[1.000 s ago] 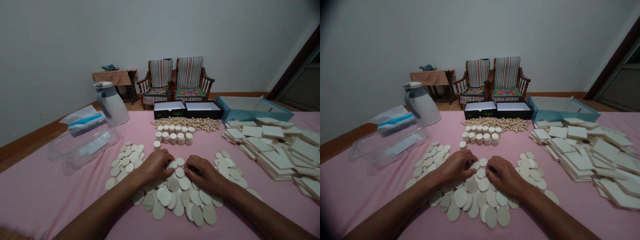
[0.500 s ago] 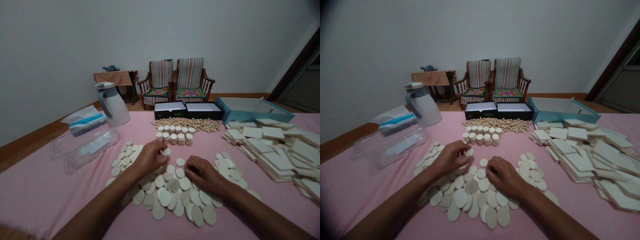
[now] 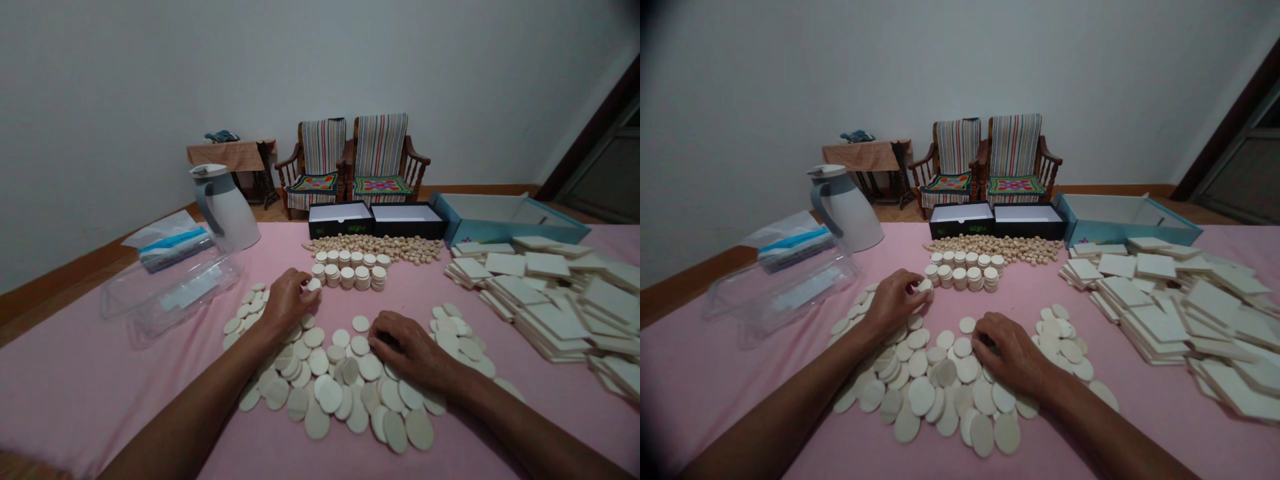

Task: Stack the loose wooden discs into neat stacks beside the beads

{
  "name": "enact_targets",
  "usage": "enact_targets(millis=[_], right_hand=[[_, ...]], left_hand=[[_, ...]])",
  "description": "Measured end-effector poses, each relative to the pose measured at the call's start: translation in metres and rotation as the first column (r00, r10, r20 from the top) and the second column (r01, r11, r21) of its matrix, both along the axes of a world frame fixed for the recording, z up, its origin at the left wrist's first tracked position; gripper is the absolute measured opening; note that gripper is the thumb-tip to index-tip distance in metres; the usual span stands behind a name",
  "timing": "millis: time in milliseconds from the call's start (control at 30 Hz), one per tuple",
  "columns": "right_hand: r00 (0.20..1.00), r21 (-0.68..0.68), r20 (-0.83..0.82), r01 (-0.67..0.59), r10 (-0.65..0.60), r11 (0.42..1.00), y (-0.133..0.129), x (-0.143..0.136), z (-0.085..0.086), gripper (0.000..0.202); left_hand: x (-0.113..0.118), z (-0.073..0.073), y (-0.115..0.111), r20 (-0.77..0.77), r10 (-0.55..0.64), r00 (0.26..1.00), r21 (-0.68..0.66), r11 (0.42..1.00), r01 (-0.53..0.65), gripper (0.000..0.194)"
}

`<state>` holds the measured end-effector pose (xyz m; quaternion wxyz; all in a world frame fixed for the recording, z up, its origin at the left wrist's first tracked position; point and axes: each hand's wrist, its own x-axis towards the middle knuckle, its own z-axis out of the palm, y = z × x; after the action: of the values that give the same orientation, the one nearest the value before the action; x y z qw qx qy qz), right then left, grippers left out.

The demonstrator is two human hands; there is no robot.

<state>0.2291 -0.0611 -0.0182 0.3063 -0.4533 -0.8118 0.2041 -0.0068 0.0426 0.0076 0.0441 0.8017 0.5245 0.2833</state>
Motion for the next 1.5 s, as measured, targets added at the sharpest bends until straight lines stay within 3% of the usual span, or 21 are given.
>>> enact_targets(millis=[167, 300, 500, 667, 933, 1100, 1233, 1500], right_hand=[[1.0, -0.003, -0.012, 0.001, -0.001, 1.0, 0.001, 0.001, -0.001, 0.01], [1.0, -0.003, 0.0, 0.003, -0.003, 1.0, 0.001, 0.0, -0.002, 0.011], [1.0, -0.003, -0.002, 0.005, -0.005, 1.0, 0.001, 0.0, -0.002, 0.01], [1.0, -0.004, -0.003, 0.012, -0.012, 1.0, 0.001, 0.0, -0.001, 0.009], [1.0, 0.001, 0.016, 0.021, -0.021, 1.0, 0.0, 0.0, 0.0, 0.009], [1.0, -0.001, 0.006, 0.012, -0.012, 1.0, 0.0, 0.0, 0.0, 0.01], [1.0, -0.002, 0.007, 0.01, -0.01, 1.0, 0.0, 0.0, 0.0, 0.01], [1.0, -0.016, 0.004, 0.012, -0.012, 1.0, 0.0, 0.0, 0.0, 0.01]], left_hand=[[-0.001, 0.003, 0.0, -0.001, -0.019, 1.0, -0.01, 1.0, 0.019, 0.024], [-0.007, 0.017, -0.004, -0.023, -0.077, 0.997, -0.023, 0.997, 0.076, 0.016], [-0.023, 0.034, -0.014, -0.194, -0.313, 0.93, -0.367, 0.902, 0.227, 0.027], [-0.024, 0.035, -0.02, -0.3, -0.374, 0.877, -0.42, 0.878, 0.231, 0.032], [-0.025, 0.036, -0.019, -0.294, -0.379, 0.878, -0.412, 0.879, 0.241, 0.031], [-0.027, 0.034, -0.01, -0.019, -0.26, 0.965, -0.304, 0.921, 0.242, 0.028], [-0.021, 0.025, -0.003, 0.186, -0.155, 0.97, -0.151, 0.971, 0.184, 0.031], [-0.012, 0.005, 0.004, 0.138, -0.162, 0.977, -0.087, 0.981, 0.175, 0.03]])
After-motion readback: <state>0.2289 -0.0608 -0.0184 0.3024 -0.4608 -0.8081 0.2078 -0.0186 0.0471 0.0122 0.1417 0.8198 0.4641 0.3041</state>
